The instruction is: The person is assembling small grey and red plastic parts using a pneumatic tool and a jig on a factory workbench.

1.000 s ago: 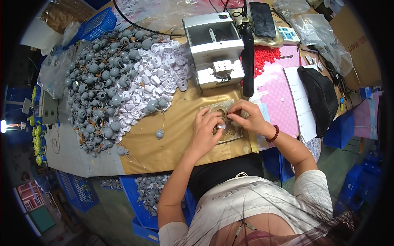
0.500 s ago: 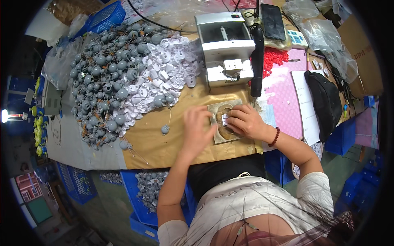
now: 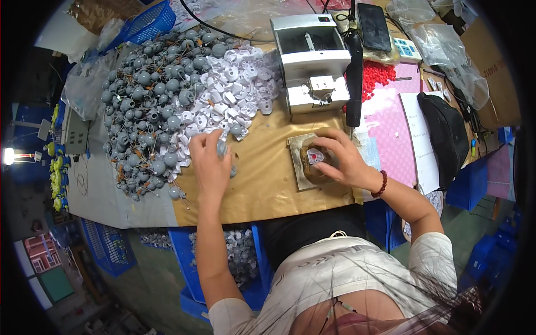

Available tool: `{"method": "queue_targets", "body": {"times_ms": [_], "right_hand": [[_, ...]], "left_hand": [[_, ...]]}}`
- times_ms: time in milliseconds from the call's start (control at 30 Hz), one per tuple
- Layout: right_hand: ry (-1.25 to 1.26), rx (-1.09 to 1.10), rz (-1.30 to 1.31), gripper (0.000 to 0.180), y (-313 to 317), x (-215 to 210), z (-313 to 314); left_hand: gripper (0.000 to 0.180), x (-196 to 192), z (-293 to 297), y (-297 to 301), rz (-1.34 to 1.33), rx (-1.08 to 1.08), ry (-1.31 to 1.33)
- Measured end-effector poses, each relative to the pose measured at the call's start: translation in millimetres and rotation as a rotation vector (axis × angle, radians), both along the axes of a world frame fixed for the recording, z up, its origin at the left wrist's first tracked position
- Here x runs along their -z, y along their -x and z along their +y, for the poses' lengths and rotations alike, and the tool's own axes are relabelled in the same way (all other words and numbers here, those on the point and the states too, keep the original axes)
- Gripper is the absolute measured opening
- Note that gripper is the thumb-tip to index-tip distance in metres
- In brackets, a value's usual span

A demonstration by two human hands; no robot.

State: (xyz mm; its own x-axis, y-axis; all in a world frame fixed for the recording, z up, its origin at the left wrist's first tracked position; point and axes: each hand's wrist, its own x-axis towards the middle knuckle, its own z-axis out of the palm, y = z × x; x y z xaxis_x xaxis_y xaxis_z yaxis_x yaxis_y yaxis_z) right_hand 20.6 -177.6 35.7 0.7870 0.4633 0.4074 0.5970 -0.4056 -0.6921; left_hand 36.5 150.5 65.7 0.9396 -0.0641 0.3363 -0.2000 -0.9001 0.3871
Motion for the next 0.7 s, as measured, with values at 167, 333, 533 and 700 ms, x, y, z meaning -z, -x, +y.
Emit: {"method": "queue_targets", "body": {"times_ms": [167,333,533,700], "right_hand": [[-0.253,-0.251,0.113,0.053,-12.2,-44.7,60.0],[-0.316,-0.235,0.91,0.031,-9.2,-37.2,49.6],[-0.056,-0.216,0.429,0.015,0.9,-19.1,-8.2],[0.278,-0.13,-0.031,0.029,5.9,-2.6,-17.5]], "left_hand": [[0.039,-50.3,-54.3,35.2,-0.043,0.047,0.105],[0.038,-50.7,-71.1,50.4,0.201,0.129,0.303],[0.043,9.3,-104.5,78.5,0.613,0.166,0.774],[0.044,40.3,-132.3,83.4,0.373,0.15,0.576]]}}
